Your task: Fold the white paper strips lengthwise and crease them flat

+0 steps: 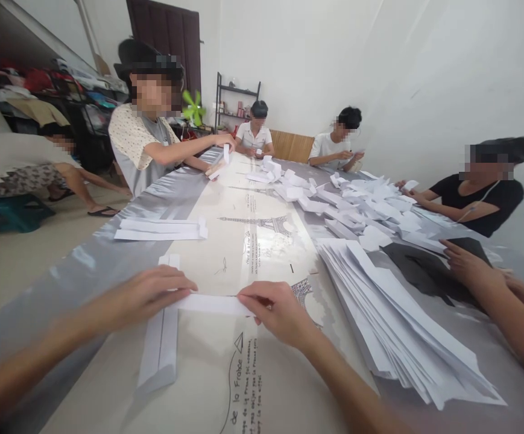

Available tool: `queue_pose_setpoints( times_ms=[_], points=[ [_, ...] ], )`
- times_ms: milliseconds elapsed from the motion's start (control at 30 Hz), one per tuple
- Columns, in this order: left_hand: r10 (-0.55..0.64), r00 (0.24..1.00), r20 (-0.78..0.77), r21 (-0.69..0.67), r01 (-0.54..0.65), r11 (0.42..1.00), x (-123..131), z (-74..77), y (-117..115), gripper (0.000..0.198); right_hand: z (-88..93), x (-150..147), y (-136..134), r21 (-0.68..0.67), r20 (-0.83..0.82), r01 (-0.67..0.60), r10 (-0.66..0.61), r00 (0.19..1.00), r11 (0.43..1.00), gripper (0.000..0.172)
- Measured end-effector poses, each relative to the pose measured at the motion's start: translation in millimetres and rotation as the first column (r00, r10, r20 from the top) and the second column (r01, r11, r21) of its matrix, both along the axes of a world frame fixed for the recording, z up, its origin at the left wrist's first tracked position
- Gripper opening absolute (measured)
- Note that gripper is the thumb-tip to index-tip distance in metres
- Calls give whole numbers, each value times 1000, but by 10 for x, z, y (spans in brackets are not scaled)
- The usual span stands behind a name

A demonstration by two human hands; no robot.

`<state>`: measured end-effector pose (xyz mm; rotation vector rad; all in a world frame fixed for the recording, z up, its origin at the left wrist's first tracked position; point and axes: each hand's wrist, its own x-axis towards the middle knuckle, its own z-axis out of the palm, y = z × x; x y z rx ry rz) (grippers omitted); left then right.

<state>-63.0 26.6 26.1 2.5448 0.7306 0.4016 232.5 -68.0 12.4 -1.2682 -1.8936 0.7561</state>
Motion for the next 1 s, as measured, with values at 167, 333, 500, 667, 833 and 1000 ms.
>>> queue_pose_setpoints(
  times_ms=[167, 333, 500, 667, 833, 1000],
  points=[
    [-68, 998, 8, 18, 68, 998, 241, -72, -263, 35, -42, -190, -55, 37, -21, -55, 56, 998, 998, 21],
    [-4, 1000, -4, 75, 4, 997, 183, -131, -209, 33, -54, -137, -38, -171, -140, -34, 10, 990, 985, 21],
    [-15, 998, -54, 41, 18, 999, 215, -119, -221, 33, -64, -128, -38, -235, -196, -68, 21, 980, 970, 24],
    [-68, 998, -10, 5, 69, 998, 220, -116, -216, 32, -63, -129, -43, -253, -222, -111, 54, 974, 961, 24],
    [-86, 995, 50, -45, 88, 995, 197, -113, -189, 35, -48, -129, -43, -246, -213, -113, 60, 975, 963, 25],
    [-77, 995, 69, -62, 81, 995, 220, -86, -227, 37, -29, -155, -26, -206, -206, -69, 25, 978, 976, 23]
  ],
)
